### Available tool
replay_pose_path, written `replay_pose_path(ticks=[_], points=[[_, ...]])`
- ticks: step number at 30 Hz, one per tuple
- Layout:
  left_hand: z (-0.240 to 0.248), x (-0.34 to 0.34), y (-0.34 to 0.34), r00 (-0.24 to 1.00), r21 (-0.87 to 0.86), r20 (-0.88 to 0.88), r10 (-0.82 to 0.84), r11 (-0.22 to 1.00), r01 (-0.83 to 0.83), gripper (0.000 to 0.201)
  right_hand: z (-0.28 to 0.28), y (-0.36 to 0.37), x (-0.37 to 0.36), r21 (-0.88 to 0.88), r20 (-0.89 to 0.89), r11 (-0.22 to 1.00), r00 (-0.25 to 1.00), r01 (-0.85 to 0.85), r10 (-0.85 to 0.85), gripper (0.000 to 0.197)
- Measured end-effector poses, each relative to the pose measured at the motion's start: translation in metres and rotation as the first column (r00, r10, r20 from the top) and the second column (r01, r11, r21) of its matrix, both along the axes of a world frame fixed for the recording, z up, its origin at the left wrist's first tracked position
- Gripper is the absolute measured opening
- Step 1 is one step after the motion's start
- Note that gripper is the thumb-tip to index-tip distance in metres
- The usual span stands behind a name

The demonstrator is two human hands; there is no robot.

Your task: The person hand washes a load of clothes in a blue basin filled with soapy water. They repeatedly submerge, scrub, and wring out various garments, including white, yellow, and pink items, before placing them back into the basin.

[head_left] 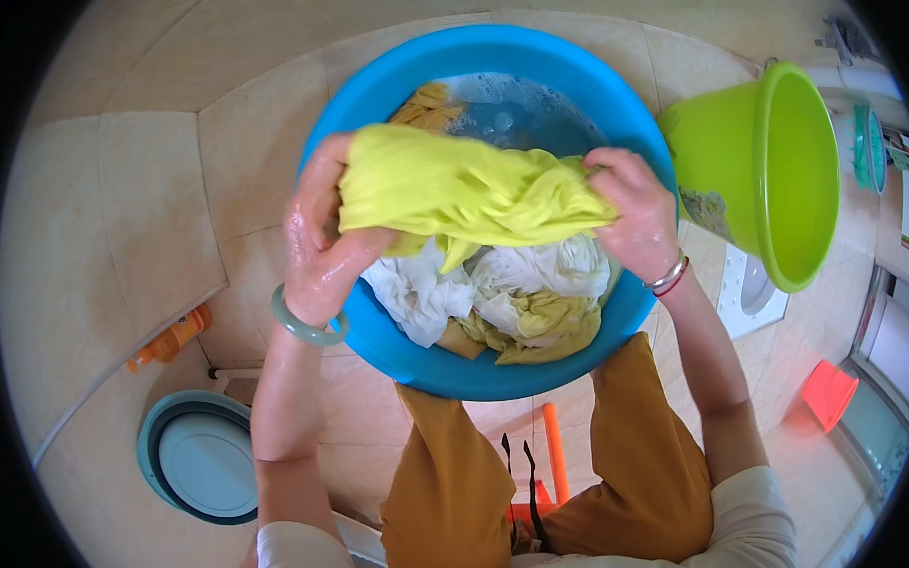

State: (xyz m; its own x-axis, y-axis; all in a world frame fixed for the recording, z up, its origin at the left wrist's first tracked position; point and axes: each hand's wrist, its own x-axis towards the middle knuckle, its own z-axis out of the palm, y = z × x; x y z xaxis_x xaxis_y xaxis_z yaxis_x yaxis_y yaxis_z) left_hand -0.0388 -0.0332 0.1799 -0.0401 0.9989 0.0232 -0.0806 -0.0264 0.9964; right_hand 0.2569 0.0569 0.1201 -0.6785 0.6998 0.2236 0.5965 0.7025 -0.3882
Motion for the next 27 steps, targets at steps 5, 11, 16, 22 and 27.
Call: replay_pose_path(ticks=[5,11,16,22,27], points=[[-0.071,0.022,0.017,0.686,-0.252,0.590,0.426,0.904,-0.345,0.065,0.029,0.014,-0.039,-0.557,-0.662,0.819,0.669,-0.136,-0.339,0.063],[-0.128,0.101,0.020,0.183,-0.400,0.913,0.364,0.886,0.236,0.047,0.003,-0.064,-0.071,-0.700,-0.388,0.613,0.916,-0.368,0.106,0.063],[-0.104,0.097,0.024,0.248,-0.419,0.890,0.381,0.900,0.119,0.041,0.042,-0.091,-0.078,-0.483,-0.304,0.811,0.932,-0.330,0.198,0.057],[-0.076,0.121,0.025,0.305,-0.634,0.718,0.626,0.769,-0.086,0.032,0.005,-0.055,-0.099,0.191,-0.193,0.957,0.948,-0.217,0.253,0.015],[-0.096,0.139,0.024,0.480,-0.761,0.489,0.728,0.625,-0.173,0.023,-0.068,0.014,-0.070,-0.200,-0.030,0.944,0.962,0.262,-0.273,0.030]])
